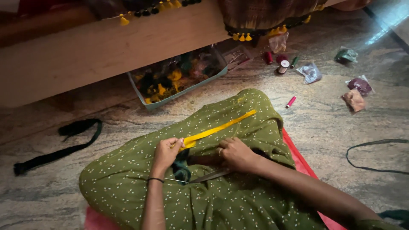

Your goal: Attaching and sewing decorative yellow tassels to the border of a saree.

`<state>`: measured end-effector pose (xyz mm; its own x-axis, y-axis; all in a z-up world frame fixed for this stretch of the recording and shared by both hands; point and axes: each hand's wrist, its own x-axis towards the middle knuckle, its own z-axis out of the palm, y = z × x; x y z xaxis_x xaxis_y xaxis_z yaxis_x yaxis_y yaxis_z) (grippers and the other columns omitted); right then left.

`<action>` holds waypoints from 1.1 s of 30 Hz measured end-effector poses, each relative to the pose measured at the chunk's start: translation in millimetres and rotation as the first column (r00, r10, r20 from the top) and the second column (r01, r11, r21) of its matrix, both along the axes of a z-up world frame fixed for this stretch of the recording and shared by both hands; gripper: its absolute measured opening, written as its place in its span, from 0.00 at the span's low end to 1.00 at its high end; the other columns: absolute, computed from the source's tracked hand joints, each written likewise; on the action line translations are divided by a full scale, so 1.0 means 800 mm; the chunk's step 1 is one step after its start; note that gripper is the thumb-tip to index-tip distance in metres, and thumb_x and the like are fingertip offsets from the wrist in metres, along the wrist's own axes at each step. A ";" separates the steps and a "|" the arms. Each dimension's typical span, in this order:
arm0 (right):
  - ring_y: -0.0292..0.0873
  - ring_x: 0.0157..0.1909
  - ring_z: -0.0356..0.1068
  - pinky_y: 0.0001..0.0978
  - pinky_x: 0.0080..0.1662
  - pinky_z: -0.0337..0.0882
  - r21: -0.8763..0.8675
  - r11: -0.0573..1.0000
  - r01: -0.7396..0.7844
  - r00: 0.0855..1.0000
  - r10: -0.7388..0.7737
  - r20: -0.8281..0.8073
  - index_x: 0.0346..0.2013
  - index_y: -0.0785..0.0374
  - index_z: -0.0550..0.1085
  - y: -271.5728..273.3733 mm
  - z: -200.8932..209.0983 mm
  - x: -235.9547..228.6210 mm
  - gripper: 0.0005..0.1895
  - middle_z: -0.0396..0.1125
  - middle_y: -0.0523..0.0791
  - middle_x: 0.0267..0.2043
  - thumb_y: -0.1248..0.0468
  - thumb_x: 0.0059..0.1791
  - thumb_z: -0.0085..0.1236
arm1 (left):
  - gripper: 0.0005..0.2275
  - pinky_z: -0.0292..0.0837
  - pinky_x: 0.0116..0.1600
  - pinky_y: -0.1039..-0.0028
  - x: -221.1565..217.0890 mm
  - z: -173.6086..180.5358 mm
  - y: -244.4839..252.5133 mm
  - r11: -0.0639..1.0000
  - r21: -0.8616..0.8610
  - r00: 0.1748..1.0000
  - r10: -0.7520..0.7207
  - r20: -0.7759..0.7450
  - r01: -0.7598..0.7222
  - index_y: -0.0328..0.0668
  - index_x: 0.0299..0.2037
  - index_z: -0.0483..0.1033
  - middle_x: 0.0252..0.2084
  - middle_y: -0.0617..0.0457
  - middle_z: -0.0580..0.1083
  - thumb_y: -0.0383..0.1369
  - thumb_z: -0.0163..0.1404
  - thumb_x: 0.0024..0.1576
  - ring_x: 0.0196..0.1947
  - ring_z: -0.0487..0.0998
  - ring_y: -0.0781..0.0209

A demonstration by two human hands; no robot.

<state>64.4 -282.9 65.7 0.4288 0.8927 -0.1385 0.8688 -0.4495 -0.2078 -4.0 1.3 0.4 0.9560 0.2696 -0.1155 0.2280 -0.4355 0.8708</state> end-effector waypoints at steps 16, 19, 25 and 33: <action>0.44 0.47 0.79 0.37 0.51 0.78 0.345 0.697 0.629 0.777 -0.558 -0.290 0.47 0.53 0.83 -0.009 0.073 0.103 0.16 0.78 0.45 0.51 0.67 0.46 0.60 | 0.13 0.62 0.27 0.75 0.006 0.075 -0.035 0.992 -0.099 0.988 -0.063 0.140 0.078 0.34 0.30 0.82 0.19 0.57 0.73 0.37 0.53 0.61 0.23 0.66 0.76; 0.51 0.62 0.71 0.44 0.60 0.69 0.530 0.793 0.299 0.880 -0.014 -0.475 0.60 0.60 0.75 0.053 0.081 0.077 0.26 0.71 0.51 0.62 0.59 0.48 0.65 | 0.14 0.63 0.28 0.74 0.021 0.111 -0.048 0.989 -0.022 0.982 -0.140 0.124 0.144 0.29 0.30 0.80 0.19 0.52 0.72 0.36 0.53 0.63 0.23 0.68 0.72; 0.42 0.39 0.68 0.36 0.42 0.69 0.338 0.813 0.474 0.488 0.076 -0.869 0.56 0.64 0.82 0.056 0.033 0.105 0.20 0.75 0.53 0.39 0.56 0.53 0.62 | 0.13 0.74 0.39 0.78 0.028 0.091 0.012 0.991 -0.106 0.948 -0.044 0.315 0.081 0.32 0.31 0.83 0.33 0.58 0.82 0.34 0.52 0.61 0.34 0.80 0.71; 0.38 0.41 0.74 0.34 0.46 0.73 -0.041 0.776 0.629 0.447 -0.405 -0.798 0.42 0.62 0.82 -0.088 0.014 0.177 0.16 0.77 0.44 0.37 0.54 0.50 0.62 | 0.15 0.47 0.26 0.71 -0.005 0.015 0.064 0.919 -0.340 0.979 0.205 -0.014 -0.197 0.28 0.35 0.83 0.23 0.49 0.62 0.36 0.53 0.67 0.21 0.55 0.62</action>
